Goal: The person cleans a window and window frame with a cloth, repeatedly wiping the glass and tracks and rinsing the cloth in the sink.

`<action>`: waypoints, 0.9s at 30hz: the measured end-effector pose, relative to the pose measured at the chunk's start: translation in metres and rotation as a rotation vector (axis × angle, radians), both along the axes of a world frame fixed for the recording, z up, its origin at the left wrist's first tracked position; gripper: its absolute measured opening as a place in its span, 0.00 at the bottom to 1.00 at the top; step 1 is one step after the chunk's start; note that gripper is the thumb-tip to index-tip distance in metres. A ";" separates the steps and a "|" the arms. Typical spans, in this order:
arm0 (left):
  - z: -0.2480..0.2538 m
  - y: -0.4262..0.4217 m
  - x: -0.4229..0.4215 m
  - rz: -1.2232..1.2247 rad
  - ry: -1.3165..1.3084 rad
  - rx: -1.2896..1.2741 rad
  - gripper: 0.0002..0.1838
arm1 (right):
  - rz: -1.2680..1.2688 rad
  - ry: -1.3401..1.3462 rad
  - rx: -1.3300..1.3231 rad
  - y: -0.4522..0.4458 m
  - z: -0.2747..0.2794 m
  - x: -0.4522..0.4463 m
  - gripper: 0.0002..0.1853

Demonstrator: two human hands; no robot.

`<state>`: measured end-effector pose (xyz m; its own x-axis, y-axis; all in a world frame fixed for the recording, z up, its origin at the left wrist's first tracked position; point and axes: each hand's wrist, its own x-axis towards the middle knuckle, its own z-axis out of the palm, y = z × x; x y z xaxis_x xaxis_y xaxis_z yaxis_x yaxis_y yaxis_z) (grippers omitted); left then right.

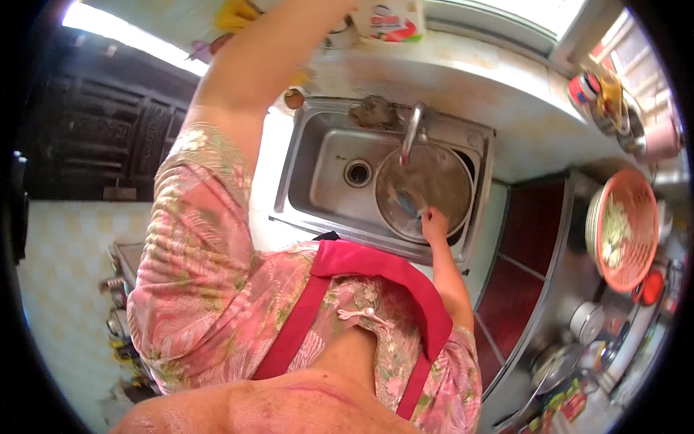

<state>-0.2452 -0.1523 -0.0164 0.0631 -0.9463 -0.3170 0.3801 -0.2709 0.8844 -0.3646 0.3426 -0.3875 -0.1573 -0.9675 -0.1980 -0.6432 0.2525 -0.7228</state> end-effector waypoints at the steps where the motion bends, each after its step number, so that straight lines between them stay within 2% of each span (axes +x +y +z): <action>1: -0.001 0.016 0.008 -0.010 -0.012 -0.038 0.10 | -0.030 -0.047 0.032 -0.002 -0.001 0.002 0.12; 3: 0.001 0.075 0.015 0.003 -0.052 -0.156 0.11 | -0.032 -0.155 0.089 -0.003 0.014 0.008 0.15; 4: -0.001 0.107 0.019 0.018 -0.074 -0.217 0.12 | -0.072 -0.022 -0.026 -0.006 -0.035 -0.002 0.17; 5: -0.008 0.142 0.021 -0.003 -0.103 -0.289 0.13 | -0.080 -0.013 -0.020 -0.007 -0.045 -0.010 0.18; 6: -0.025 0.179 0.027 -0.048 -0.135 -0.346 0.14 | -0.152 0.049 -0.135 -0.003 -0.059 -0.009 0.15; 7: -0.059 0.201 0.042 -0.242 -0.274 -0.571 0.14 | -0.215 0.251 0.049 -0.007 -0.077 0.000 0.13; 8: -0.063 0.255 0.053 -0.214 -0.226 -0.520 0.14 | -0.010 0.252 -0.049 -0.011 -0.099 0.000 0.12; 9: -0.064 0.302 0.071 -0.306 -0.130 -0.315 0.13 | 0.139 0.276 0.080 -0.018 -0.077 0.017 0.11; 10: -0.113 0.315 0.082 -0.488 -0.064 -0.274 0.13 | 0.235 0.300 0.102 -0.024 -0.067 0.040 0.11; 11: -0.138 0.344 0.086 -0.581 -0.163 -0.136 0.14 | 0.288 0.278 0.129 -0.029 -0.058 0.039 0.11; 12: -0.201 0.351 0.093 -0.717 -0.100 -0.004 0.12 | 0.348 0.257 0.181 -0.034 -0.051 0.038 0.12; 13: -0.241 0.356 0.104 -0.887 -0.167 0.196 0.08 | 0.406 0.238 0.238 -0.035 -0.046 0.041 0.12; 14: -0.263 0.364 0.110 -0.856 -0.189 0.315 0.08 | 0.331 0.270 0.093 -0.035 -0.077 0.018 0.14; 15: -0.284 0.372 0.115 -0.816 -0.208 0.435 0.09 | 0.197 -0.007 0.116 -0.036 -0.080 0.013 0.15; 17: -0.314 0.378 0.115 -0.726 -0.227 0.512 0.10 | -0.092 -0.560 0.148 -0.046 -0.081 0.009 0.17; 19: -0.326 0.386 0.101 -0.699 -0.252 0.505 0.11 | -0.042 -0.767 0.370 -0.044 -0.036 0.001 0.14; 21: -0.330 0.387 0.096 -0.695 -0.259 0.484 0.12 | -0.351 -1.287 0.424 -0.052 0.053 0.064 0.12; 23: -0.328 0.385 0.093 -0.698 -0.258 0.460 0.14 | -0.001 -0.772 0.008 -0.043 0.107 0.104 0.07; 24: -0.326 0.387 0.088 -0.702 -0.259 0.449 0.15 | 0.163 -0.503 -0.183 -0.040 0.117 0.113 0.06; 27: -0.320 0.399 0.074 -0.715 -0.277 0.419 0.17 | -0.031 -1.222 0.007 -0.034 0.114 0.105 0.08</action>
